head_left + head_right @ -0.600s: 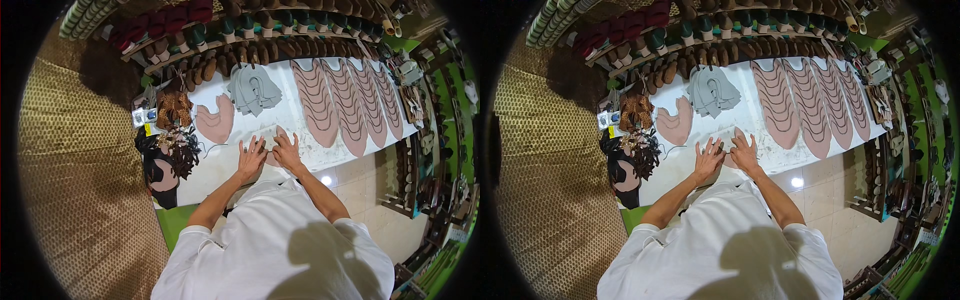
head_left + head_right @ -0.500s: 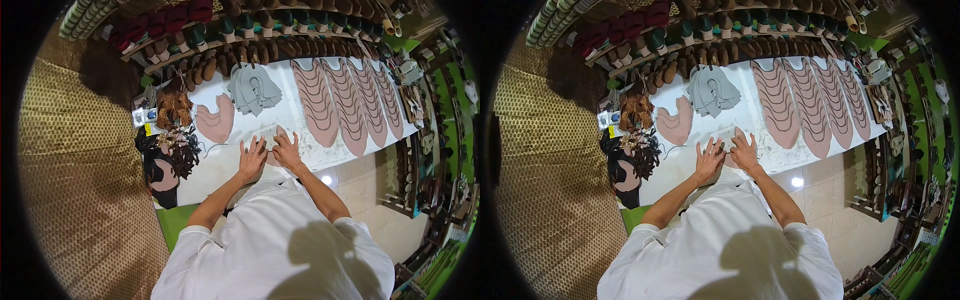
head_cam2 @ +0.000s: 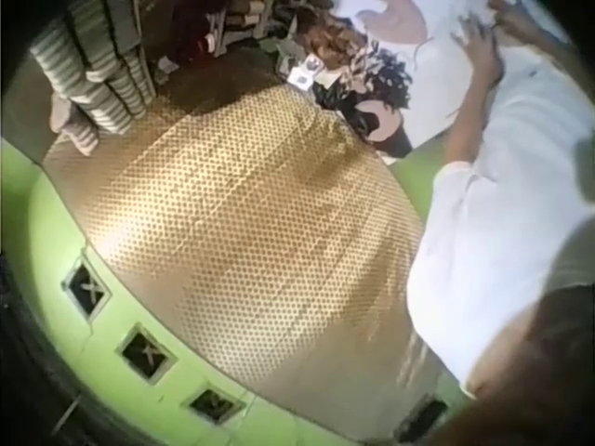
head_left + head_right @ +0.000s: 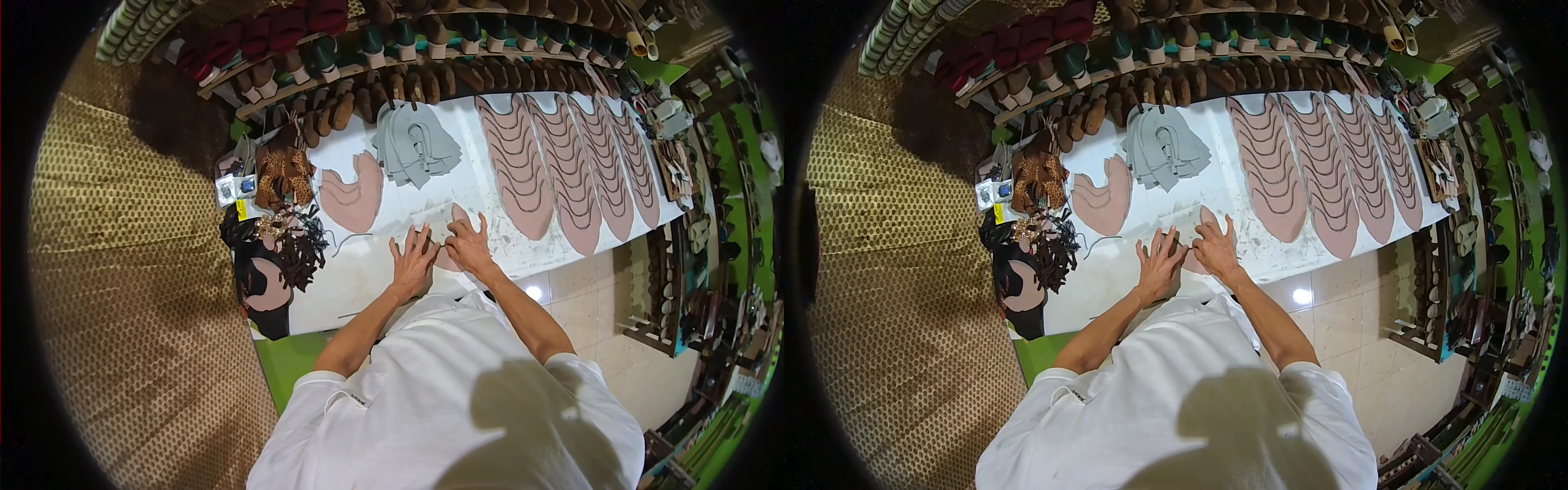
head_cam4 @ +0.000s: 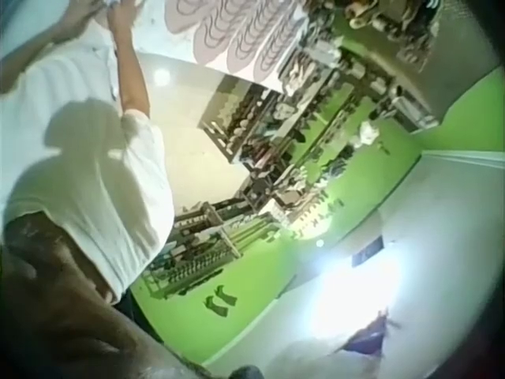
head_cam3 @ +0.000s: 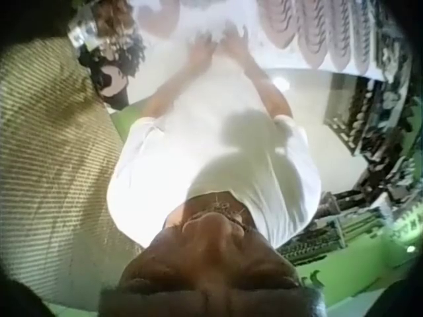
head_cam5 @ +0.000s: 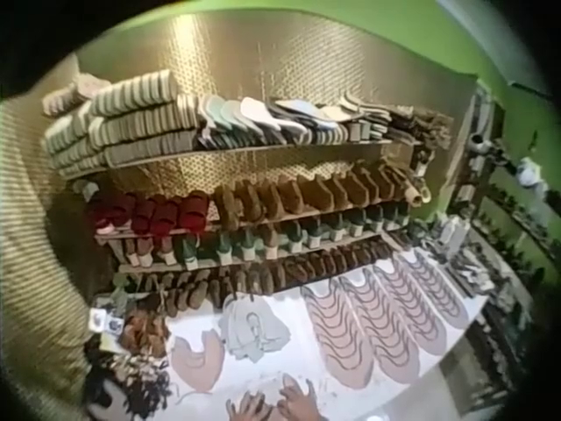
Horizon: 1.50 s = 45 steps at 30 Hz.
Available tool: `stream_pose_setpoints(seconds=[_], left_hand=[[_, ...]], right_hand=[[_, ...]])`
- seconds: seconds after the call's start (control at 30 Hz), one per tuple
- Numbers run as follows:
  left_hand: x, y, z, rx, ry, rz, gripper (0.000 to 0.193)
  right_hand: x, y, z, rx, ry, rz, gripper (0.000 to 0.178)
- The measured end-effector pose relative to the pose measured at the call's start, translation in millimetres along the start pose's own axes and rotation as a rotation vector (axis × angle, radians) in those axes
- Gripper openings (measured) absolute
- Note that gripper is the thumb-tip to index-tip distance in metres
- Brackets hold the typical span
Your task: Organizing and aligning shoe component pieces on a white workspace template.
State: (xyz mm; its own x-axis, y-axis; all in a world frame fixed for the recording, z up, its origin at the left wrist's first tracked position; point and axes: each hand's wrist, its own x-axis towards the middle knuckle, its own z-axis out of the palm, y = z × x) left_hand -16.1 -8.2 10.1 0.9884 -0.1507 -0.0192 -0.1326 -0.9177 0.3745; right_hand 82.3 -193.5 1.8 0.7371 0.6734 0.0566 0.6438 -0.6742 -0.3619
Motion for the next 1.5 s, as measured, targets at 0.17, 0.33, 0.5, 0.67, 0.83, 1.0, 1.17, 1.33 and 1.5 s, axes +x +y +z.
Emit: stream_pose_setpoints(seconds=[0.17, 0.33, 0.5, 0.67, 0.83, 1.0, 1.17, 1.33, 1.5], left_hand=[[5, 5, 2, 0.110, -0.040, 0.026, 0.046], [3, 17, 9, 0.005, 0.021, -0.066, 0.045], [3, 27, 14, -0.011, -0.003, -0.140, 0.043], [-4, 27, 24, 0.049, 0.069, -0.152, 0.043], [-5, 36, 23, 0.037, 0.035, -0.248, 0.046], [-7, 39, 27, 0.090, 0.036, -0.283, 0.048], [-3, 47, 28, 0.139, 0.047, -0.323, 0.045], [3, 56, 24, 0.154, 0.083, -0.337, 0.036], [8, 66, 22, 0.148, 0.075, -0.386, 0.040]], right_hand=[[0, 2, -1, -0.001, -0.007, 0.006, 0.014], [0, 7, -2, -0.001, 0.003, 0.001, 0.014], [-2, 12, -8, 0.010, -0.030, -0.029, 0.016], [-29, 16, -21, 0.102, 0.104, 0.086, 0.019], [-37, 39, -15, 0.119, 0.043, 0.011, 0.016], [-17, 47, -32, 0.191, -0.014, -0.098, 0.011], [8, 62, -36, 0.178, -0.045, -0.264, 0.010], [23, 75, -26, 0.138, -0.042, -0.376, 0.010], [28, 81, -23, 0.139, -0.159, -0.390, 0.009]])
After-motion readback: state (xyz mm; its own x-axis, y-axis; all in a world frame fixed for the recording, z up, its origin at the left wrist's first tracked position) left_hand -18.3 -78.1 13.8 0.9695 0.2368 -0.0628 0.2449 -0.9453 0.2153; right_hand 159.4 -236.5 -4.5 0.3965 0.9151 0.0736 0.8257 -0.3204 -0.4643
